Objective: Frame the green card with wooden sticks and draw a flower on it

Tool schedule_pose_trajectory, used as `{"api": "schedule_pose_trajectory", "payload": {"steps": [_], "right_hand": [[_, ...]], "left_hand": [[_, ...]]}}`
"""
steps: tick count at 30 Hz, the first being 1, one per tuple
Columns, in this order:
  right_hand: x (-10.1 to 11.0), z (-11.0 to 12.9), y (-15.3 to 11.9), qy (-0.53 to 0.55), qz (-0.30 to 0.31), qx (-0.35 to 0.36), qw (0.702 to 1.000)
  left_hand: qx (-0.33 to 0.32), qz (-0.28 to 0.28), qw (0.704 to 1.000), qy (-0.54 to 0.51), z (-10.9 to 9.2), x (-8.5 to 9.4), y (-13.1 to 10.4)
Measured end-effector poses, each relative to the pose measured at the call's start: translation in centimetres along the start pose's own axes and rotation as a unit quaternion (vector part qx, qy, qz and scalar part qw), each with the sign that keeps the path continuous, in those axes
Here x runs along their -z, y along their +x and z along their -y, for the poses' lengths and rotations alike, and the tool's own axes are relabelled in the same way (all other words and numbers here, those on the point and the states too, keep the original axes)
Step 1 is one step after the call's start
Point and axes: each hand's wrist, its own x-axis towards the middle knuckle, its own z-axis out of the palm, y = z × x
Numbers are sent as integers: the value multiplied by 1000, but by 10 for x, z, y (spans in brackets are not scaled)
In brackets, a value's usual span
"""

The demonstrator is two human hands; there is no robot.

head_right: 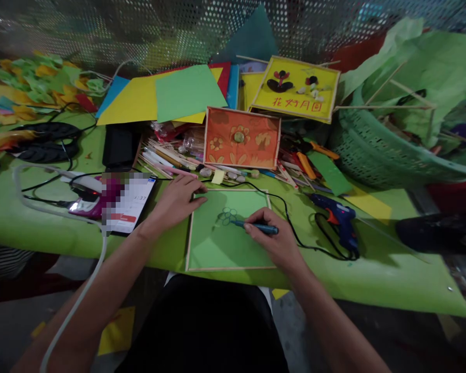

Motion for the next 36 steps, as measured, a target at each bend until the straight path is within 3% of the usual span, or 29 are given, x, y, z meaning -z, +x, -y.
{"api": "schedule_pose_trajectory", "payload": {"steps": [21, 36], "right_hand": [[2, 1, -2, -22, 14, -3, 1000], [6, -3, -5, 48, 35, -14, 998]], "left_hand": [[-6, 3, 1000, 0, 0, 0, 1], [-4, 1, 1000, 1, 1, 0, 1]]}}
